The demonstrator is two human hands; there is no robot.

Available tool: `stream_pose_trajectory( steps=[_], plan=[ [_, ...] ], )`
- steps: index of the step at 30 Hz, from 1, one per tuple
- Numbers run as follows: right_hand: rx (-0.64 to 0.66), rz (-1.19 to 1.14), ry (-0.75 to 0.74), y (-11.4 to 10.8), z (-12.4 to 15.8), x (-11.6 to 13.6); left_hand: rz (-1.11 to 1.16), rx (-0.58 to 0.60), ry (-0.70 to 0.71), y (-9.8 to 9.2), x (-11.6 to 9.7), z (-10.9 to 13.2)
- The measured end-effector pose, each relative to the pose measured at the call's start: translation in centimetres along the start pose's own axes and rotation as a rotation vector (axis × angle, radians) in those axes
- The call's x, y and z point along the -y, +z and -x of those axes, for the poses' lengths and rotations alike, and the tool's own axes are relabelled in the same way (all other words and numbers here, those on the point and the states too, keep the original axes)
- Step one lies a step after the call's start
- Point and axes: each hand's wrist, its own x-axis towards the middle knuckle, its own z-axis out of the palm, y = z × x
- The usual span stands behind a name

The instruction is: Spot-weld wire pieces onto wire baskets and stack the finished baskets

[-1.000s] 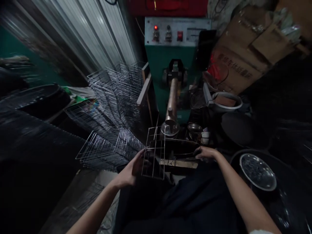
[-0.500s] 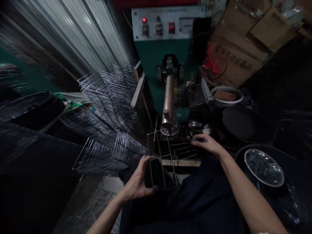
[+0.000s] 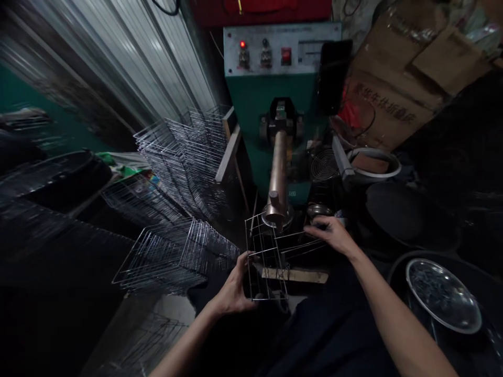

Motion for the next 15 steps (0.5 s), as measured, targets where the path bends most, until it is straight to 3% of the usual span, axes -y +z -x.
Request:
stream_pose_trajectory(
  steps=[9, 15],
  plan=[
    [0.014, -0.027, 0.020, -0.6, -0.9, 0.0, -0.051, -0.015, 0.002, 0.3, 1.9, -1.2],
    [0.005, -0.050, 0.031, -0.7, -1.2, -0.5, -0.067, -0.003, 0.012, 0.2, 1.9, -1.8]
  ],
)
